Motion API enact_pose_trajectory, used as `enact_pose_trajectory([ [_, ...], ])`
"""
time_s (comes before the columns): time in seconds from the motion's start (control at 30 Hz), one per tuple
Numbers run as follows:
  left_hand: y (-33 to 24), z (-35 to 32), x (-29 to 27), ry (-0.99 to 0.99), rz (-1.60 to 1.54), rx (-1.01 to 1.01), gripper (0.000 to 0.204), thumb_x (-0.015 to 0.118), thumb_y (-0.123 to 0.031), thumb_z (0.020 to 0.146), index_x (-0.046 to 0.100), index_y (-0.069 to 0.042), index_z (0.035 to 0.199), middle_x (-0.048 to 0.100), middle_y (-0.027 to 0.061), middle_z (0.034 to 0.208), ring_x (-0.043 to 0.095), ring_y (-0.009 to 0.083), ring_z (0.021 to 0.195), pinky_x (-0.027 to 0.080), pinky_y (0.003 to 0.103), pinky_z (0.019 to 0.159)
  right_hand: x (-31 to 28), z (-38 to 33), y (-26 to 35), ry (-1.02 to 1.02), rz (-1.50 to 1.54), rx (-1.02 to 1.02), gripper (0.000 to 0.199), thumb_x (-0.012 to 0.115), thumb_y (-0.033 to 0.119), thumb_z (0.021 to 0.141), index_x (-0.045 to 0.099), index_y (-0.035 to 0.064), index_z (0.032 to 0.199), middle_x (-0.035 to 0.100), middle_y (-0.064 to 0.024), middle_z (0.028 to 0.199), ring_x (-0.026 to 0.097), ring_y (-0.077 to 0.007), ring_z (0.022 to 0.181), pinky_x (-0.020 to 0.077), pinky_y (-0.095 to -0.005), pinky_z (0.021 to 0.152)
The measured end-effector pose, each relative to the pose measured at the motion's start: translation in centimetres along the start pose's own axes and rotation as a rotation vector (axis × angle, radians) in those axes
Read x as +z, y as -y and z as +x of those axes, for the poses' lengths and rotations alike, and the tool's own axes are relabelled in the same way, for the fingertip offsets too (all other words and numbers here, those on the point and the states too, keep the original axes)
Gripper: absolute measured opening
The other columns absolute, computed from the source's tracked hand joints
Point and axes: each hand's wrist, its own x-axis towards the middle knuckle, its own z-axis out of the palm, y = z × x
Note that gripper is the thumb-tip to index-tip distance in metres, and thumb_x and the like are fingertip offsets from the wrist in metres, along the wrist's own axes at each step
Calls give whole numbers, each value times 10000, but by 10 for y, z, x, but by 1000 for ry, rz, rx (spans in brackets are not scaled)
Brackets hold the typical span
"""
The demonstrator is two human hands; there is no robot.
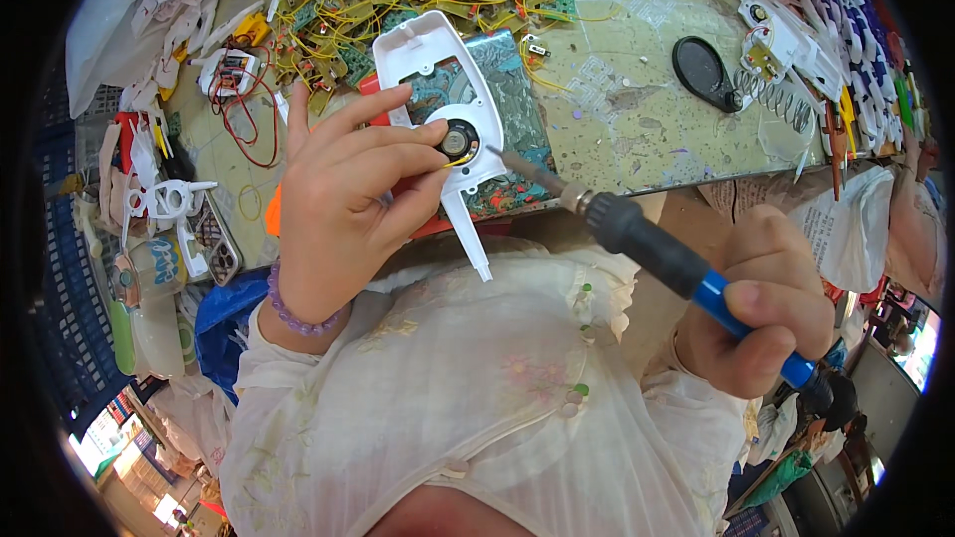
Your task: Soldering electronic components and wires onto small circuit boards for toy assembly.
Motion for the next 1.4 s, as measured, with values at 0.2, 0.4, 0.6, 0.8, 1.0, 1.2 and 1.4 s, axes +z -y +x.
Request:
enact_pose_trajectory([
  [0.2,1,-1,0,0,16,31,54,727,-137,714,679,-122,735,695,-32,907,596,218,1066,184,704,1008,-3,-31,-27,-507,-271,213,259,518,259,942,549,3,915,502,-55,734,445,-131,583,374,-288,528],
  [0.4,5,-2,-6,50,-70,19,75,718,-128,745,714,-122,819,701,9,939,588,260,1110,163,650,1051,63,-29,-45,-99,242,315,522,602,365,907,484,13,1274,637,-201,1044,671,-264,838,523,-371,749],
  [0.6,7,-13,-9,-102,-138,3,140,739,-102,736,714,-112,873,678,27,876,617,236,1012,278,556,1035,77,-22,-47,93,9,41,422,645,242,880,530,8,1211,629,-163,1014,668,-240,846,512,-334,744],
  [0.8,3,-25,-10,-139,-88,50,212,777,-95,668,702,-122,865,664,7,835,625,193,824,393,451,940,80,-25,-41,134,-21,18,405,665,190,863,535,8,1201,634,-164,999,658,-239,840,521,-317,716],
  [1.0,-4,-7,2,-175,6,129,149,733,-75,655,648,-114,771,676,18,951,632,239,952,423,449,901,80,-29,-40,127,21,58,404,661,174,866,526,5,1207,622,-172,1005,664,-239,841,525,-320,719],
  [1.2,-8,-7,7,-122,38,76,93,702,-81,693,632,-100,751,691,8,917,630,220,996,380,469,939,66,-32,-37,110,57,99,395,634,213,896,521,5,1212,625,-164,999,659,-244,836,513,-331,745],
  [1.4,-10,-7,7,-115,59,61,97,706,-82,687,629,-100,743,695,-5,916,631,208,986,345,487,957,25,-32,-27,-85,197,178,393,501,397,955,554,25,1072,616,-112,803,604,-216,691,457,-319,639],
])
